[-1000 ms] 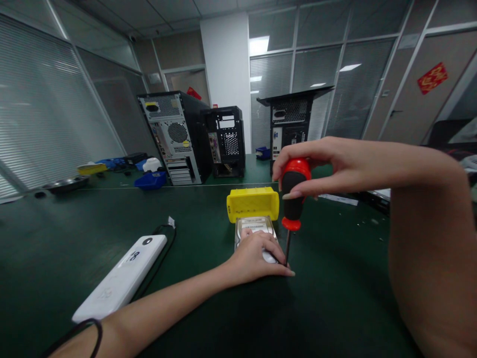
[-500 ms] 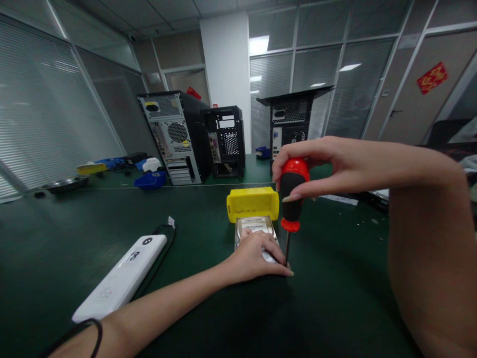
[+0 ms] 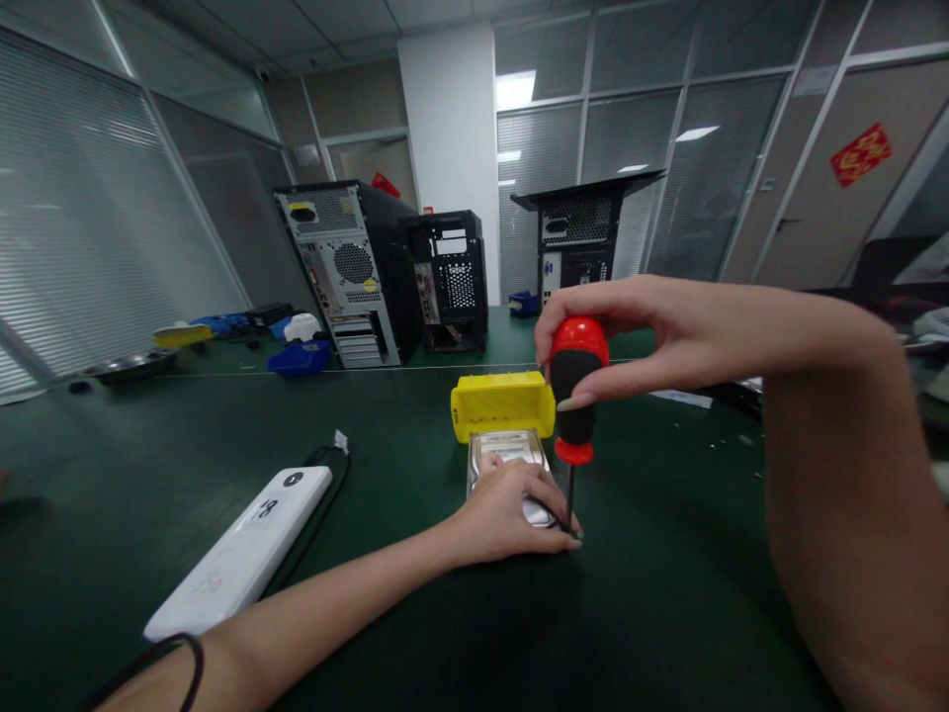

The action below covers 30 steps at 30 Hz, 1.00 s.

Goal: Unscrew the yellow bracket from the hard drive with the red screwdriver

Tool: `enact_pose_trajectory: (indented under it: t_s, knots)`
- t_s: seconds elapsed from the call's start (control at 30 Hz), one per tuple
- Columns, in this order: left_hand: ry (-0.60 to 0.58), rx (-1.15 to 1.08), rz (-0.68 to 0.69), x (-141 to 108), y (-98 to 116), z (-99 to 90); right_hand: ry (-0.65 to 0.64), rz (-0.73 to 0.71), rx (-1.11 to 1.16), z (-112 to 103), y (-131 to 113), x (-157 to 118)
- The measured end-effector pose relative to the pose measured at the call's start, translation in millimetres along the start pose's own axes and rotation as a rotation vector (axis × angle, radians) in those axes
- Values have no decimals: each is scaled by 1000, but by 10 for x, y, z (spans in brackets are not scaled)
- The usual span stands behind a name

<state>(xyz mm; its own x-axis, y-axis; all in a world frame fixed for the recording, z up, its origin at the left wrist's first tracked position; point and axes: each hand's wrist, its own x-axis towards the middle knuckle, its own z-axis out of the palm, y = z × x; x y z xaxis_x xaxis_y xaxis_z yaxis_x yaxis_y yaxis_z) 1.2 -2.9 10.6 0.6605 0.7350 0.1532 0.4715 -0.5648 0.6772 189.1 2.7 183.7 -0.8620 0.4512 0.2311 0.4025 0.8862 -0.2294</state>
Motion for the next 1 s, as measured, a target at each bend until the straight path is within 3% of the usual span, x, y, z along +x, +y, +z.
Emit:
enact_pose_trajectory:
  t_s: [0.2,0.5,0.63,1.0]
  knots:
    - [-15,9,14,5,-10,15,73,63,-129,59,-7,72]
    - [-20,35,25,4,-25,6,-13,-1,129,33,-66,15]
    - [-41,51,17,8,-24,-4,2,-66,90,38,-85,37]
    - [-42,90,12,8,-6,2,105,-31,-57,70,-117,85]
